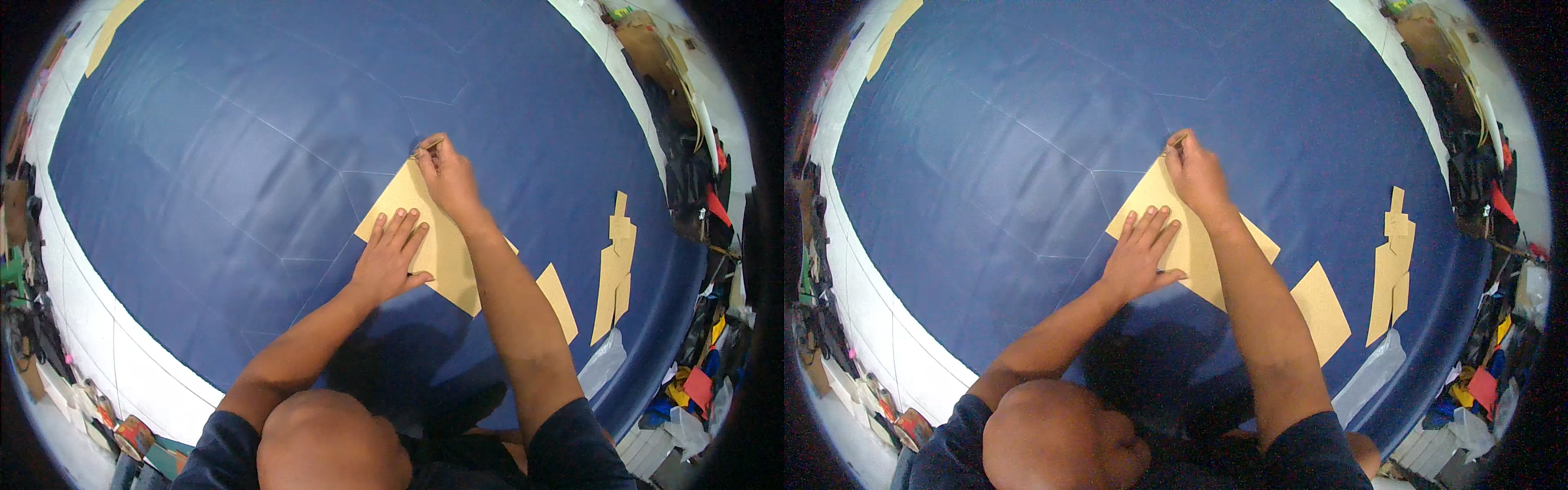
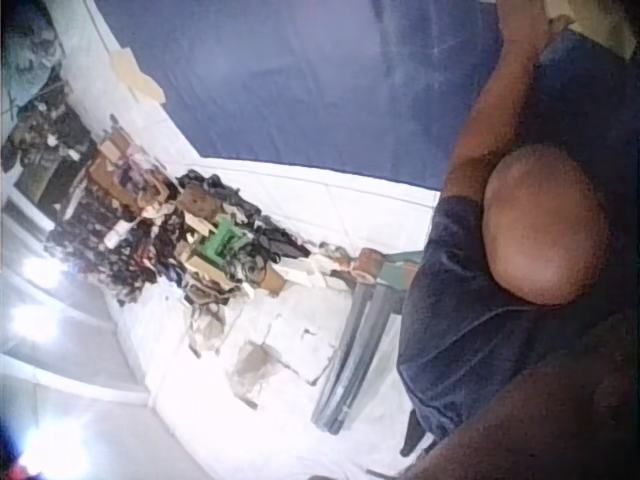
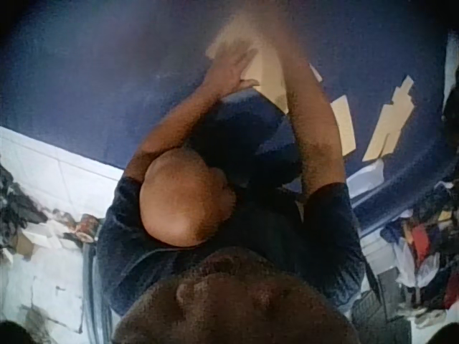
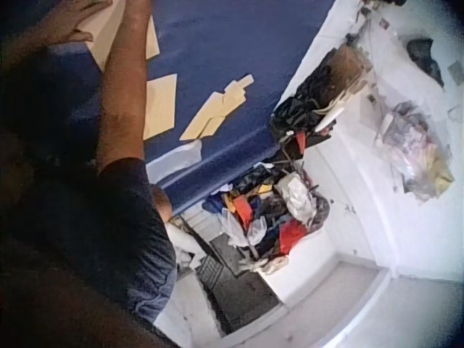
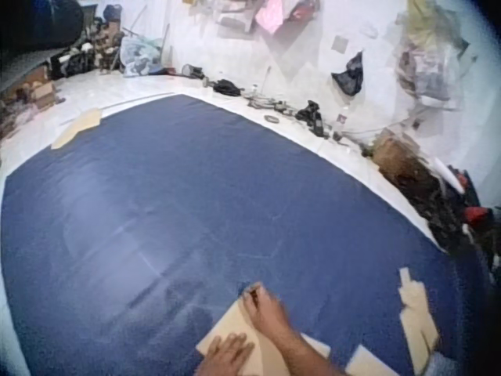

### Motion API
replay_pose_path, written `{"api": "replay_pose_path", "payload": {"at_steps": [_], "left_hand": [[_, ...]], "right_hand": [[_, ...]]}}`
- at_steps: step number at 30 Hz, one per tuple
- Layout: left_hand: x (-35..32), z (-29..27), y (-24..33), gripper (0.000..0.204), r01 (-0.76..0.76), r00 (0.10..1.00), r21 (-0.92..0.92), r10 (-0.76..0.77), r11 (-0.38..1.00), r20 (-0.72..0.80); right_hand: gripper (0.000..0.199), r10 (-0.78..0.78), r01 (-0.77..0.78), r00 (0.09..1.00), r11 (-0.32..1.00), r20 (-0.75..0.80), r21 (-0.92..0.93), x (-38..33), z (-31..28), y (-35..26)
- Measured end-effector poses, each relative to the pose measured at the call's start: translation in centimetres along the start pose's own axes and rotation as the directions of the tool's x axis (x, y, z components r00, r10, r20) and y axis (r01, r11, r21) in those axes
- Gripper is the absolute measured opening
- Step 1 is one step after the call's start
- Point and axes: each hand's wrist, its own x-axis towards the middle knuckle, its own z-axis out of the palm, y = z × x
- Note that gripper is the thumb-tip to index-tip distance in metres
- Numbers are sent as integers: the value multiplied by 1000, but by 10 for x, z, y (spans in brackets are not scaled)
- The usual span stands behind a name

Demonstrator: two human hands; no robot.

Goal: The person traces the outlines of rectangular paper templates onto a large blue sheet of material using a writing tool.

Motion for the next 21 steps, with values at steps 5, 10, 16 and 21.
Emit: {"api": "replay_pose_path", "payload": {"at_steps": [5,10,16,21], "left_hand": [[7,-5,5,93,8,1000,20,-8,1000,14],[14,-15,16,95,41,997,90,-47,995,65],[23,-22,26,97,63,989,181,-86,981,122],[31,-32,36,97,73,960,288,-145,955,238]], "right_hand": [[14,6,-6,998,1000,-64,9,-2,3,5],[14,24,-25,998,999,-55,-29,-3,2,4],[14,-22,20,997,999,-67,-43,-8,4,6],[14,-34,25,996,995,-83,-100,-18,-1,10]]}}
